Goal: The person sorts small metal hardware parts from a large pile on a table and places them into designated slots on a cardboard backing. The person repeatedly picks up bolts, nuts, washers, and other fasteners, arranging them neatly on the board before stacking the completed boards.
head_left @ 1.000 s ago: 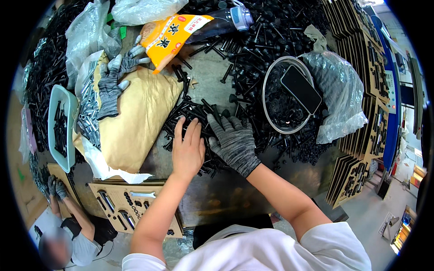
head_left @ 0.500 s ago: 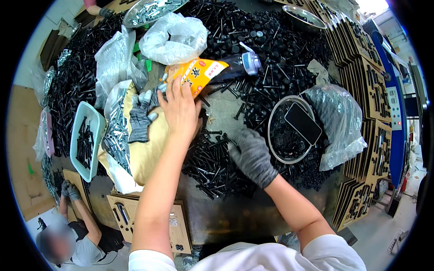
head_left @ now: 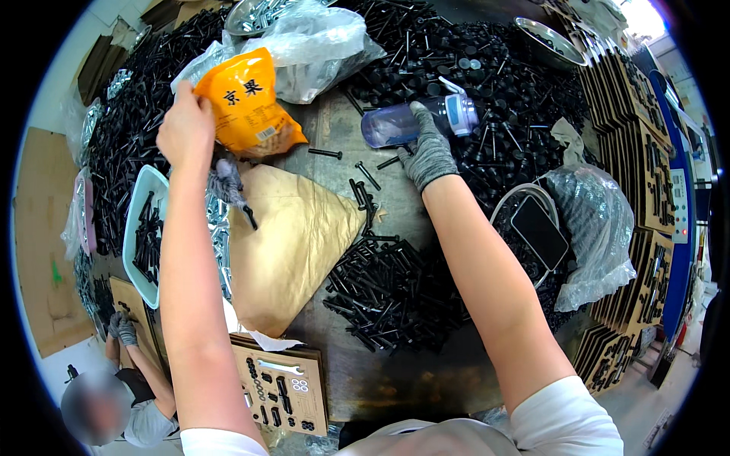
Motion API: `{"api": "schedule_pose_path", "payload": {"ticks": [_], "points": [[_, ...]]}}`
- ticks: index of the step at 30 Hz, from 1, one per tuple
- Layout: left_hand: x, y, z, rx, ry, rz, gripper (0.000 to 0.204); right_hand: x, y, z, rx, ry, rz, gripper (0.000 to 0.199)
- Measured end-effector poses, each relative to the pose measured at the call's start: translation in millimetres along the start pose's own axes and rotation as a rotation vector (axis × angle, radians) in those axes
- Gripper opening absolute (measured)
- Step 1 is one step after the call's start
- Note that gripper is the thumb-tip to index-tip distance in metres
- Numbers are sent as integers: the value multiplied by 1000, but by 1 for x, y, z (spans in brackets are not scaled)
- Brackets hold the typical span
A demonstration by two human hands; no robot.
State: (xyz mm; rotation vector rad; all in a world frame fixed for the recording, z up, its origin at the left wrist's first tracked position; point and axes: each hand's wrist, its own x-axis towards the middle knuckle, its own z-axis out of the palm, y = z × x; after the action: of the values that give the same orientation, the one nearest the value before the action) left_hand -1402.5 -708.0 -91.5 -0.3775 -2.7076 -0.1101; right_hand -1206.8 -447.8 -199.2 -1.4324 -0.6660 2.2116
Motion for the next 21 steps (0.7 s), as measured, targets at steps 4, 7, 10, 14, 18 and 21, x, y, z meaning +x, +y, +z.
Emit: {"api": "schedule_pose_path", "payload": {"ticks": [4, 7, 10, 14, 18, 21], "points": [[-14, -18, -2, 1, -50, 34, 25, -1, 27, 17, -43, -214, -480, 82], [-32, -20, -4, -18, -59, 19, 24, -23, 55, 52, -407, -574, -864, 72], [-46, -27, 2, -218, 152, 59, 31, -48, 86, 103, -340, -683, -871, 69], [-90, 16, -26, -567, 560, 376, 24, -38, 116, 120, -1081, -355, -1021, 75], [-130, 68, -2, -762, -35, 553, 32, 9, 112, 94, -1044, -388, -1098, 55], [-140, 74, 27, -563, -285, 451, 25, 1, 106, 39, -1166, -284, -1432, 33]]}}
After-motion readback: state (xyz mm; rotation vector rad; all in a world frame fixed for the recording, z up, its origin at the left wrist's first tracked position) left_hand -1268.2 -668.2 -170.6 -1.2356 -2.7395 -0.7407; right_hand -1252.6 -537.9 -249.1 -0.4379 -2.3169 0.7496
